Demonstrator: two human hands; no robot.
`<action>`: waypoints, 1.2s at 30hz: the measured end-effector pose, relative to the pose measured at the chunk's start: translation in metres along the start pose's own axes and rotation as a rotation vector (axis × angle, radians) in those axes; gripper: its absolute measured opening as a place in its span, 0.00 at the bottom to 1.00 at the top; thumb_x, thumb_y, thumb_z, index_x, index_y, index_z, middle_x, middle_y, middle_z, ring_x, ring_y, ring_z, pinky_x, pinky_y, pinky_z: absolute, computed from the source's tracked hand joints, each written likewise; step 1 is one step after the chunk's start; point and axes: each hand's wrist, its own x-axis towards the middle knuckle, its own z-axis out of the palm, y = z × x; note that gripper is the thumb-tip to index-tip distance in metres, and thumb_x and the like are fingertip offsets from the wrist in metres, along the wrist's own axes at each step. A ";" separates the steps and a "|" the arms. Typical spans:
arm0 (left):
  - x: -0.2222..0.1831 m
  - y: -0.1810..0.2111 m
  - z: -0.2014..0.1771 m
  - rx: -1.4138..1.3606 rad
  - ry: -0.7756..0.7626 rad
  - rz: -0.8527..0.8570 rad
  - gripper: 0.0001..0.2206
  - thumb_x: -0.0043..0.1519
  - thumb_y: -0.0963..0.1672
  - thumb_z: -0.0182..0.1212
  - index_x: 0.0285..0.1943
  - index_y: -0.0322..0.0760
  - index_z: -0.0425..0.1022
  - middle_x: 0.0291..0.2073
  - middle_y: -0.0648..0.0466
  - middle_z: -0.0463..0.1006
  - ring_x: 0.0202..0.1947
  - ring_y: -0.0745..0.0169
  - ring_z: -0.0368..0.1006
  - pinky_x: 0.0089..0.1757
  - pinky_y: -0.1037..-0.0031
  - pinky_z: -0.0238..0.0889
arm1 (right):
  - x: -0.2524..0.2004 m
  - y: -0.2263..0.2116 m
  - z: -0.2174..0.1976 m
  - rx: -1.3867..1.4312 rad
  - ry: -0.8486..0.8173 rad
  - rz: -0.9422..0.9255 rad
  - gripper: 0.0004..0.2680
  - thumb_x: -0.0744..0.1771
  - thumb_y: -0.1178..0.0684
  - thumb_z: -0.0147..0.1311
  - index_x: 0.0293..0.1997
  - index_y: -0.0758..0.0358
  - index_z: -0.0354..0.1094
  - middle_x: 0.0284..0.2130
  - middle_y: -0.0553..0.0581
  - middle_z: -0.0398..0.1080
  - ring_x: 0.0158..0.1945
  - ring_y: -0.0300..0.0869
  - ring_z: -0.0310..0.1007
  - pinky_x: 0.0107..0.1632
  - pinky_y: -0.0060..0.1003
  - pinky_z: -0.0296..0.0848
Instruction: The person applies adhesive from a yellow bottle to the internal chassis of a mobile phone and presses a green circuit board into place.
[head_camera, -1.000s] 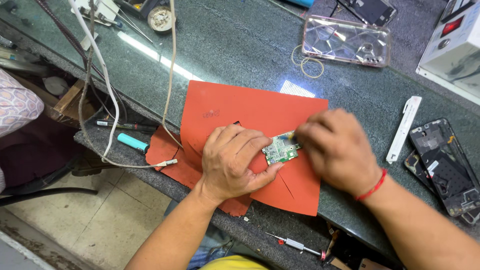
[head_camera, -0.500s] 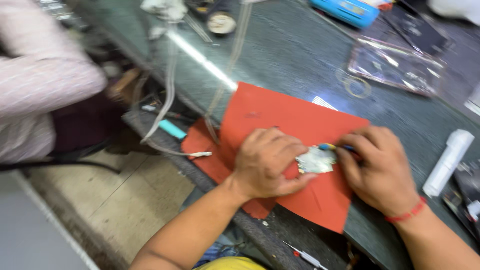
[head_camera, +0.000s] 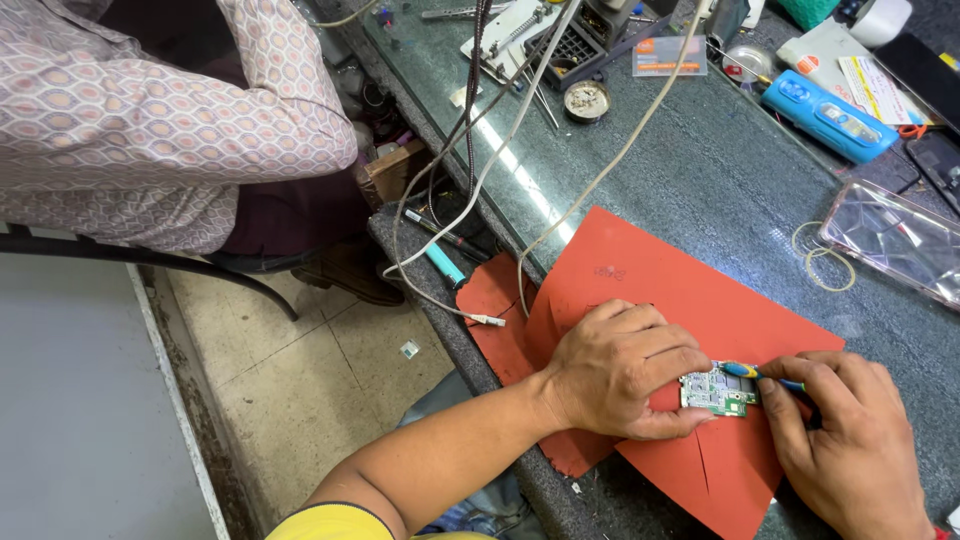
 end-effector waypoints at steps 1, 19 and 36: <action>0.000 0.000 0.000 0.005 -0.008 -0.004 0.17 0.58 0.54 0.69 0.47 0.44 0.78 0.40 0.61 0.79 0.41 0.65 0.74 0.43 0.74 0.63 | 0.000 0.000 0.000 0.000 0.000 0.001 0.06 0.64 0.55 0.63 0.41 0.60 0.75 0.38 0.53 0.73 0.43 0.47 0.72 0.51 0.42 0.71; -0.001 0.000 0.002 0.007 -0.027 -0.011 0.17 0.58 0.54 0.69 0.46 0.44 0.78 0.40 0.62 0.79 0.40 0.66 0.74 0.43 0.74 0.63 | 0.001 -0.009 -0.001 -0.015 0.021 -0.039 0.05 0.63 0.55 0.62 0.40 0.59 0.75 0.39 0.55 0.73 0.45 0.49 0.72 0.52 0.44 0.71; -0.002 0.000 0.003 0.016 -0.017 -0.012 0.17 0.58 0.54 0.69 0.47 0.45 0.78 0.38 0.62 0.78 0.41 0.66 0.74 0.43 0.74 0.63 | -0.003 -0.009 0.003 0.036 -0.013 -0.044 0.08 0.61 0.55 0.63 0.41 0.61 0.76 0.40 0.56 0.72 0.45 0.50 0.72 0.51 0.44 0.72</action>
